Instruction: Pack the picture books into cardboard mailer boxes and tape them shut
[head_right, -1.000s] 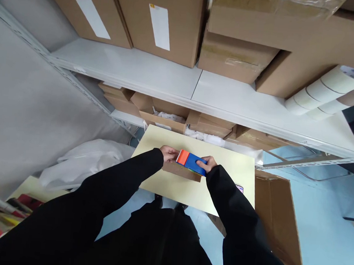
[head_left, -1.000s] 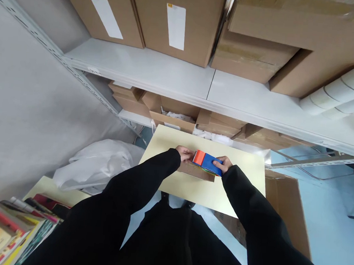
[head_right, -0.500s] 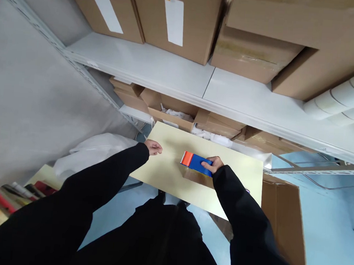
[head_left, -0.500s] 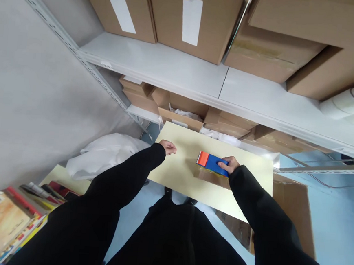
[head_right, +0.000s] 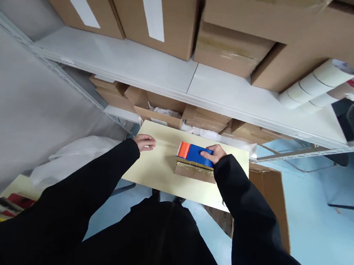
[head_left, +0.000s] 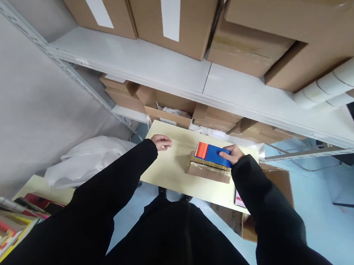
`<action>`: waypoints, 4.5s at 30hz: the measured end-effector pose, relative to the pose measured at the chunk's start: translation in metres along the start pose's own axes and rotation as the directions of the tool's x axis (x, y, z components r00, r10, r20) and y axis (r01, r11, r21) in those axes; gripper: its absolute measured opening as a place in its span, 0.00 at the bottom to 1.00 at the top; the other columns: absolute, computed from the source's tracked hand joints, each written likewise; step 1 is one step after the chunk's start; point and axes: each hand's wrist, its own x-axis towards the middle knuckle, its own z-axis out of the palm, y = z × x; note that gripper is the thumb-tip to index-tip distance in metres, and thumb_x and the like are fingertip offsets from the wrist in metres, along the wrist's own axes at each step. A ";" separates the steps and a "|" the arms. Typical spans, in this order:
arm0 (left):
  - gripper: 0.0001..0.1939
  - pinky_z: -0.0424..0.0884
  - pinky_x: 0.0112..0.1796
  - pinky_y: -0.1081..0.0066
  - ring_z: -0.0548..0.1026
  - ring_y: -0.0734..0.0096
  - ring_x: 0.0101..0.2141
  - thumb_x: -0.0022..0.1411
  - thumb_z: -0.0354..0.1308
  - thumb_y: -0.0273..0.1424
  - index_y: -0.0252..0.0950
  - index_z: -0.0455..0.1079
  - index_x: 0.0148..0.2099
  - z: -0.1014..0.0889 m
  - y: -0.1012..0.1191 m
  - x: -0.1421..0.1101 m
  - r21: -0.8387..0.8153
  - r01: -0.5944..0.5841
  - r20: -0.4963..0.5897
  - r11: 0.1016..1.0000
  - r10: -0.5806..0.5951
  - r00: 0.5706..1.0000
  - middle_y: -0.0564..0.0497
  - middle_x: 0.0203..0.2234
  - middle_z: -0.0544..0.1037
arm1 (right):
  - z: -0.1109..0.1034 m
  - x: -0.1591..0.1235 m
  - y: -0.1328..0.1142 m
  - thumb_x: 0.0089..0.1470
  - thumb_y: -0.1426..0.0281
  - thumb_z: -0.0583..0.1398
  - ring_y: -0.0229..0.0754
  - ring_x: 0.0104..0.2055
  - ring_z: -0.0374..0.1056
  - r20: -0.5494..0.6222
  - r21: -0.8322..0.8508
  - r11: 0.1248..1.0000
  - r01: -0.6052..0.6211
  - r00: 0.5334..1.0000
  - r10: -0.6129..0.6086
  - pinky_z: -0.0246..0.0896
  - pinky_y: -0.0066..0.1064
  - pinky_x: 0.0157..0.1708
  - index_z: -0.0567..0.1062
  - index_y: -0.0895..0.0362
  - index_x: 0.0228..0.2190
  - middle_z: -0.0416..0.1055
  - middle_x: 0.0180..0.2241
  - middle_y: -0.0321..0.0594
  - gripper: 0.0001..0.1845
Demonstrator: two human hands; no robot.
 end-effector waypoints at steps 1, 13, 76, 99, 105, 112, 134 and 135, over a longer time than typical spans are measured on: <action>0.17 0.67 0.33 0.68 0.68 0.78 0.23 0.32 0.68 0.36 0.33 0.69 0.25 0.011 0.001 -0.001 0.008 0.004 0.015 1.000 -0.004 1.000 0.52 0.19 0.73 | -0.010 -0.007 0.003 0.38 0.50 0.59 0.30 0.16 0.47 0.003 -0.013 1.000 -0.014 1.000 0.014 0.41 0.26 0.15 0.62 0.59 0.11 0.51 0.11 0.31 0.25; 0.17 0.65 0.25 0.74 0.68 0.78 0.20 0.33 0.68 0.36 0.32 0.69 0.24 0.077 -0.054 0.018 0.165 0.086 0.023 0.983 -0.091 0.996 0.49 0.19 0.75 | -0.020 -0.041 0.076 0.36 0.48 0.58 0.31 0.15 0.48 0.006 -0.082 0.981 -0.176 0.984 0.177 0.42 0.27 0.15 0.65 0.59 0.11 0.52 0.11 0.31 0.26; 0.60 0.55 0.54 0.60 0.56 0.49 0.54 0.24 0.67 0.31 0.34 0.40 0.60 -0.014 -0.087 0.028 0.762 -0.532 0.367 0.370 0.430 0.825 0.39 0.54 0.53 | 0.060 0.052 -0.023 0.38 0.42 0.55 0.38 0.22 0.60 0.120 -0.522 0.852 -0.022 0.988 0.099 0.51 0.29 0.23 0.74 0.58 0.17 0.66 0.17 0.42 0.30; 0.58 0.56 0.52 0.57 0.55 0.52 0.54 0.31 0.64 0.37 0.39 0.34 0.61 -0.048 -0.073 0.046 0.803 -0.554 0.462 0.218 0.359 0.811 0.40 0.54 0.53 | -0.030 -0.005 0.076 0.42 0.48 0.54 0.41 0.28 0.65 0.078 -0.687 0.689 -0.232 0.918 0.388 0.57 0.29 0.28 0.75 0.57 0.21 0.69 0.22 0.42 0.25; 0.66 0.38 0.54 0.47 0.45 0.44 0.58 0.26 0.65 0.44 0.28 0.32 0.62 -0.037 -0.063 0.032 0.937 -0.349 0.343 -0.005 0.192 0.919 0.31 0.58 0.47 | 0.001 0.015 0.081 0.40 0.46 0.54 0.46 0.34 0.67 0.026 -0.719 0.622 -0.310 0.882 0.471 0.59 0.32 0.33 0.77 0.57 0.31 0.71 0.31 0.47 0.29; 0.53 0.30 0.53 0.45 0.35 0.49 0.60 0.44 0.51 0.55 0.29 0.37 0.63 0.032 -0.073 0.009 0.966 -0.203 0.243 -0.162 0.285 0.927 0.37 0.61 0.39 | 0.022 0.022 0.067 0.38 0.46 0.56 0.49 0.37 0.68 0.003 -0.736 0.590 -0.332 0.870 0.493 0.60 0.33 0.34 0.76 0.58 0.33 0.71 0.35 0.50 0.31; 0.49 0.33 0.55 0.50 0.37 0.51 0.60 0.46 0.52 0.54 0.34 0.42 0.63 0.044 -0.081 0.008 0.955 -0.283 0.295 -0.084 0.269 0.917 0.39 0.61 0.41 | 0.085 0.026 0.000 0.40 0.63 0.60 0.54 0.38 0.69 -0.042 -0.820 0.469 -0.327 0.853 0.520 0.62 0.41 0.34 0.76 0.62 0.33 0.73 0.33 0.55 0.18; 0.49 0.33 0.54 0.49 0.38 0.51 0.60 0.45 0.53 0.54 0.35 0.43 0.63 0.044 -0.083 0.008 0.956 -0.283 0.292 -0.073 0.278 0.915 0.39 0.61 0.41 | 0.090 0.021 0.009 0.40 0.61 0.60 0.53 0.37 0.69 -0.011 -0.799 0.507 -0.324 0.850 0.526 0.62 0.39 0.33 0.76 0.62 0.32 0.73 0.33 0.55 0.20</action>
